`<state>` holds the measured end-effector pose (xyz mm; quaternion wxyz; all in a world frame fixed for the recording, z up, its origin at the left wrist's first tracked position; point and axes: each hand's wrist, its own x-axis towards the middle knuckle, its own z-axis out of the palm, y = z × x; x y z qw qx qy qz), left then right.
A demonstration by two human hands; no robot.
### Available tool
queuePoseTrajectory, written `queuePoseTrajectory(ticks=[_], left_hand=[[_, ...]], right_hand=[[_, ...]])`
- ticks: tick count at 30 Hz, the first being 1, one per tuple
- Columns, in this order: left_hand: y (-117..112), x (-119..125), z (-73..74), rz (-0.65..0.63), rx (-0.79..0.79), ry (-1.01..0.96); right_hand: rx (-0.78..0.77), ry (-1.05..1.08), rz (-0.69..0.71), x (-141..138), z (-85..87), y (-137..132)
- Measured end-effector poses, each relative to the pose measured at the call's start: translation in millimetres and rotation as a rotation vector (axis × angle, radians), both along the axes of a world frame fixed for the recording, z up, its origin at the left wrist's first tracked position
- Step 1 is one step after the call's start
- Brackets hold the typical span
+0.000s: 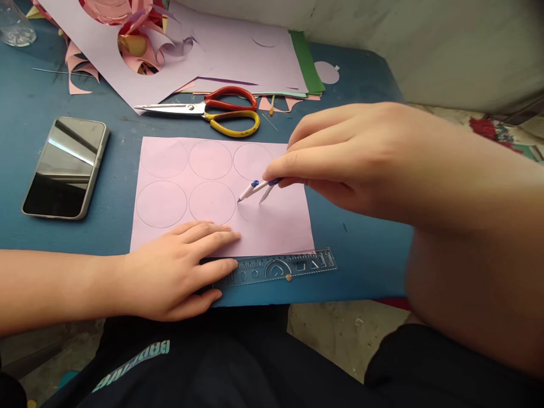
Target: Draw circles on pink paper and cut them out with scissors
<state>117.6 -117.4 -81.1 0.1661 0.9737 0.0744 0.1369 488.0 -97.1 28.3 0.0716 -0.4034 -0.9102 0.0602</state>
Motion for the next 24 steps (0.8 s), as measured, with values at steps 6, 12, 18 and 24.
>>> queuePoseTrajectory(ticks=[6, 12, 18, 24], left_hand=[[0.2, -0.6, -1.1, -0.013, -0.010, -0.021], [-0.5, -0.8, -0.1, -0.003, -0.022, -0.002], [0.3, -0.4, 0.7, -0.013, -0.037, -0.004], [-0.2, -0.8, 2.7, -0.003, -0.026, 0.004]], right_hand=[[0.024, -0.018, -0.070, 2.1, 5.0, 7.4], [0.008, -0.025, -0.113, 8.4, 1.7, 8.1], [0.019, -0.002, -0.199, 10.7, -3.7, -0.3], [0.100, -0.038, -0.210, 16.3, -9.3, -10.1]])
